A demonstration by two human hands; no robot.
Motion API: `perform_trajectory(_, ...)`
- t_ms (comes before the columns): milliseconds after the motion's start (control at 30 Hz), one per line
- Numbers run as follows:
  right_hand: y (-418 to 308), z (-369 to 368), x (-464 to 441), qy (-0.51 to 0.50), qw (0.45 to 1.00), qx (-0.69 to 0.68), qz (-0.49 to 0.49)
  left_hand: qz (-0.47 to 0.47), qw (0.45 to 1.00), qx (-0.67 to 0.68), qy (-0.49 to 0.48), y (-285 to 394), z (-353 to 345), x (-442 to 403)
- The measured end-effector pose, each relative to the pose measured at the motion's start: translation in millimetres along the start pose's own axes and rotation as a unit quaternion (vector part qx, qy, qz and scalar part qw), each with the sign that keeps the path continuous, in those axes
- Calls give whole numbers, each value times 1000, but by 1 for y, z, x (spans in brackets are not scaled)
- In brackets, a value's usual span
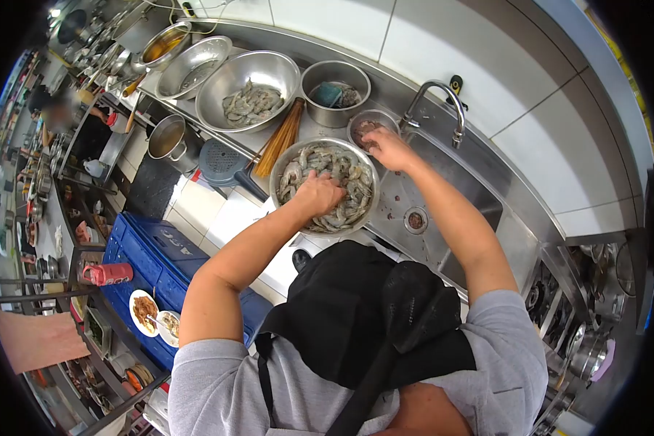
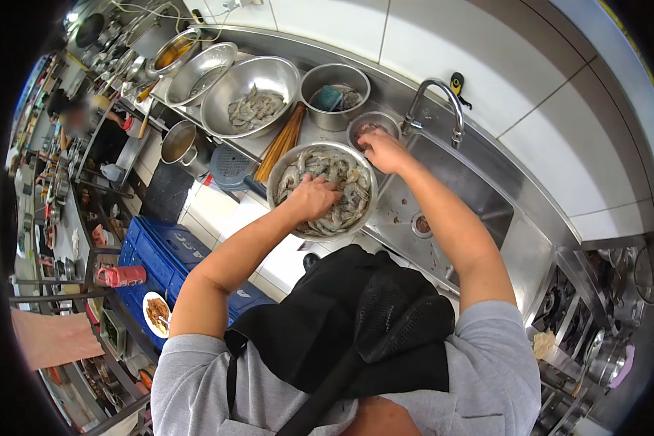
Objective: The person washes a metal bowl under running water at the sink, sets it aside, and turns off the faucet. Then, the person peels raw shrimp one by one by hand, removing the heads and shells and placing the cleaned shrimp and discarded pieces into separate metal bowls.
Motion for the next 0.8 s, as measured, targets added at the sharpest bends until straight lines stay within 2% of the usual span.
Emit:
perform_trajectory(67,-11,0,2,-9,1000,-7,14,29,998,-8,-59,-5,-2,-2)
perform_trajectory(200,-31,-10,6,-22,998,-21,51,42,998,5,-36,-15,-9,0)
perform_trajectory(267,-53,-6,0,-61,993,-81,57,62,991,107,-51,-26,2,-1)
perform_trajectory(300,-63,-5,-2,-65,993,-82,59,65,990,110,-52,-28,13,4)
perform_trajectory(367,-80,-8,-5,-142,953,-267,33,81,971,226,-18,-39,42,14)
perform_trajectory(433,-89,-15,-11,-137,944,-296,59,69,967,244,19,-47,61,18)
perform_trajectory(500,-104,-16,-14,-102,889,-439,77,102,919,351,146,-55,97,30)
perform_trajectory(533,-111,-13,-16,-102,889,-438,82,108,915,338,190,-62,103,30)
perform_trajectory(600,-117,-8,-17,-110,865,-489,-9,124,915,312,224,-65,121,36)
perform_trajectory(633,-121,-5,-16,-111,865,-489,-11,139,912,290,254,-62,131,40)
perform_trajectory(700,-126,1,-23,-76,855,-511,-43,171,916,253,261,-58,147,45)
perform_trajectory(800,-132,11,-28,-35,905,-424,-16,191,912,241,273,-58,152,49)
Point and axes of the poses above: each hand's wrist, its own x-axis away from the middle knuckle, its own z-axis out of the back of the hand, y = z × x, the point moved 3 cm from there along -x, towards the middle knuckle, and after that the axes turned 1 degree about z, right-handed, at the moved point
